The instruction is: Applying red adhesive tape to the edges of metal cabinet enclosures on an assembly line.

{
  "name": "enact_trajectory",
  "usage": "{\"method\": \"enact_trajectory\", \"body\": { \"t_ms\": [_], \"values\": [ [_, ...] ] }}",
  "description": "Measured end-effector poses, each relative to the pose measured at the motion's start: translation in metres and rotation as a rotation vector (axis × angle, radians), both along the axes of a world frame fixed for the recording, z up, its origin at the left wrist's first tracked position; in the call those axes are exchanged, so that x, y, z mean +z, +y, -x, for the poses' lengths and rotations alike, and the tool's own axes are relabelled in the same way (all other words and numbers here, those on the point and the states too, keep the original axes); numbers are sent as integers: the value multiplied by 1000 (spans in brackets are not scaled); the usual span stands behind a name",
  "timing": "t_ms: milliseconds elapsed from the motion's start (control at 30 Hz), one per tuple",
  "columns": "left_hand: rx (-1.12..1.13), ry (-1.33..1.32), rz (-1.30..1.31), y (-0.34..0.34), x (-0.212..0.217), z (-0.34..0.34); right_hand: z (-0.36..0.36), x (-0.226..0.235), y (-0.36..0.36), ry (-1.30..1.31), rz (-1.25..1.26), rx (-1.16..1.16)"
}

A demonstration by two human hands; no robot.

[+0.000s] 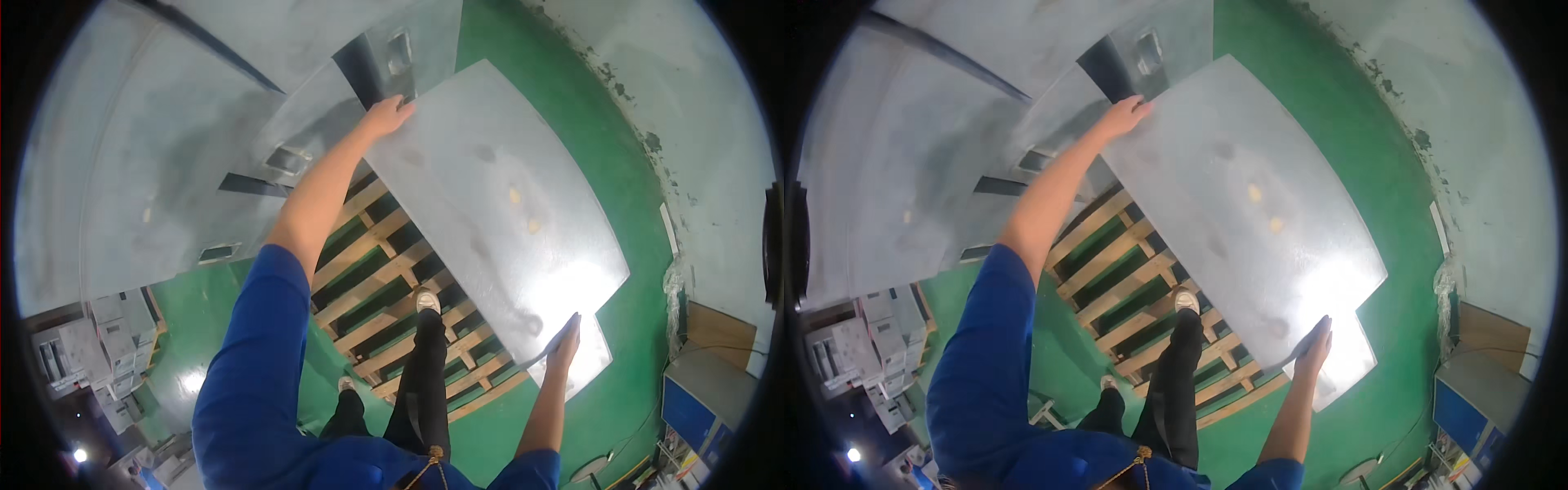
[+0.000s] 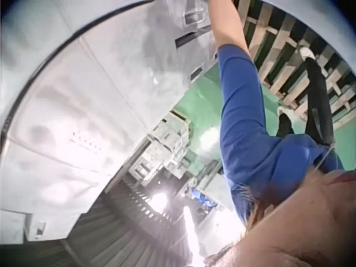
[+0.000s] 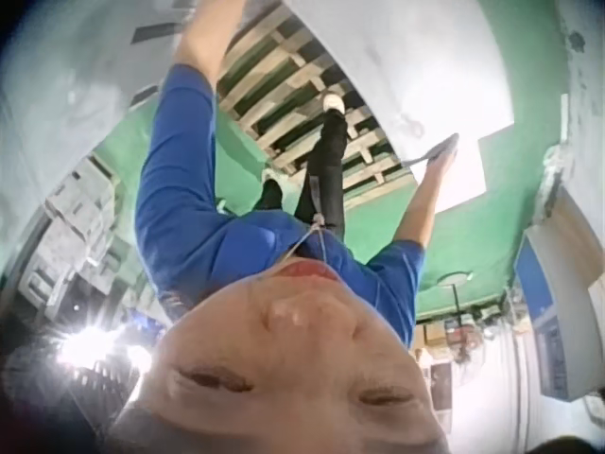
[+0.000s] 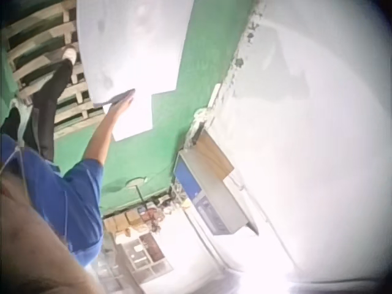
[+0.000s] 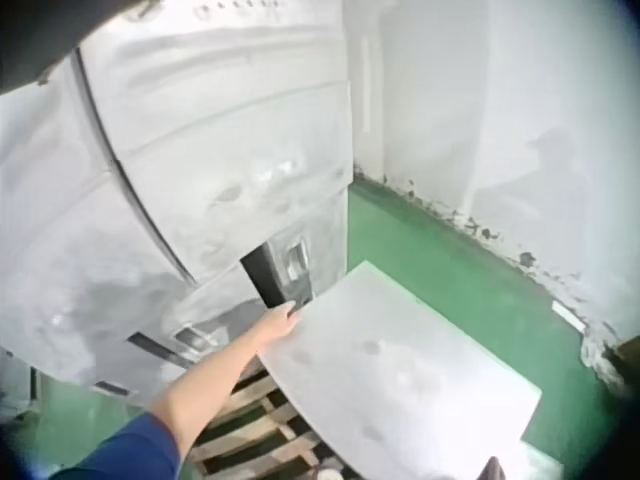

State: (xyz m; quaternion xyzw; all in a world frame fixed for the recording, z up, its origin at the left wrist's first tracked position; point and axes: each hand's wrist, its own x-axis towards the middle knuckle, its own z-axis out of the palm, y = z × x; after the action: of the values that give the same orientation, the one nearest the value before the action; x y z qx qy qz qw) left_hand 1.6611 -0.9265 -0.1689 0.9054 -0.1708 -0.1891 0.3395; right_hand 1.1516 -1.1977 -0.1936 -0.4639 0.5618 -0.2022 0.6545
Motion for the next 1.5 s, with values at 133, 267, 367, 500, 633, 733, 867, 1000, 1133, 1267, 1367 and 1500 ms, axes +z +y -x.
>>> {"method": "enact_trajectory", "body": {
  "t_ms": [133, 267, 367, 500, 633, 733, 867, 1000, 1133, 1267, 1367, 1500],
  "values": [
    [-41, 482, 35, -28, 8, -18, -33, 12, 14, -33, 40, -69],
    [2, 393, -72, -9, -28, -19, -21, 6, 6, -104, 74, 134],
    [15, 386, -137, 10, -12, 5, -16, 16, 4, -14, 82, 149],
    [100, 536, 70, 69, 19, 70, -25, 63, 14, 184, 57, 255],
    [367, 521, 67, 147, 61, 141, -10, 62, -22, 104, 92, 293],
    [385, 592, 136, 225, 112, 205, 4, 65, -48, 15, -189, 319],
    [820, 654, 530, 350, 156, 348, -14, 112, -4, -156, -276, 579],
    [1085, 458, 694, 468, 180, 543, -26, 159, 159, -162, 10, 843],
    [1306, 239, 840, 565, 185, 745, 6, 188, 372, -287, 93, 1153],
    [1511, 41, 956, 649, 253, 931, 87, 231, 582, -441, 105, 1477],
    [1831, -135, 933, 678, 290, 1059, 142, 272, 704, -561, 76, 1704],
    [2141, -600, 1167, 682, 350, 1192, 205, 325, 848, -748, 19, 1998]
  ]
}}
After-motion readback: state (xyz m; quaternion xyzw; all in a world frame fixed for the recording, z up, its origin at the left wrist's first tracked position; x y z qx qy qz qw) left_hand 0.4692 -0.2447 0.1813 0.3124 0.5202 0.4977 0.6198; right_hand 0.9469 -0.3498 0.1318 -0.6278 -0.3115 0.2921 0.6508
